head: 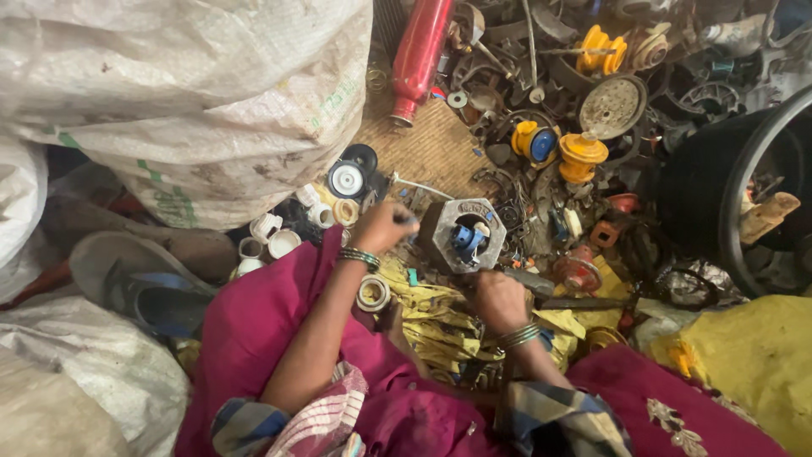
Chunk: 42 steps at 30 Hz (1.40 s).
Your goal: The person sits on the floor and uses a hammer and pliers to disassemble a small blue mechanical part. They repeatedly strike the part with the hammer and use pliers to remove components.
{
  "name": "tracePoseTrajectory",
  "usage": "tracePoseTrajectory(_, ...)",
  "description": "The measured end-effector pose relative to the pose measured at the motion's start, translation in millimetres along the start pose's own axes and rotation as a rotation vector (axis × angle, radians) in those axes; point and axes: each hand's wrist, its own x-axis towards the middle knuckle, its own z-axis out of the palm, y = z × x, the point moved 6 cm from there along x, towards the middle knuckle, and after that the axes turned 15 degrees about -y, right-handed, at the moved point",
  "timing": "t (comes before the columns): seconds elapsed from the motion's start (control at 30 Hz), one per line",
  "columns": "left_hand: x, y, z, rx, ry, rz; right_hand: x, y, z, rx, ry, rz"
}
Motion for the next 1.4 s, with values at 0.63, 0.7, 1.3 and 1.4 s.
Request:
tracePoseTrajectory(0.63,23,-4,-9,0.639,0.293,-0.093,98,95,-35,1.003,0.376,-0.209)
tracePoseTrajectory(0.7,27,-6,-7,0.774,0.254,-0.141,101,85,-48,0.697,0.516,-0.231)
tracePoseTrajectory(1.3,63,17,-24,0.906,0.196,-0.066,132,110,-42,1.895,0.261,-0.387)
tracePoseTrajectory(1.4,69,6,-18,0.946,0.15,-0.068,129,119,-39,1.985,0.282,-0.4)
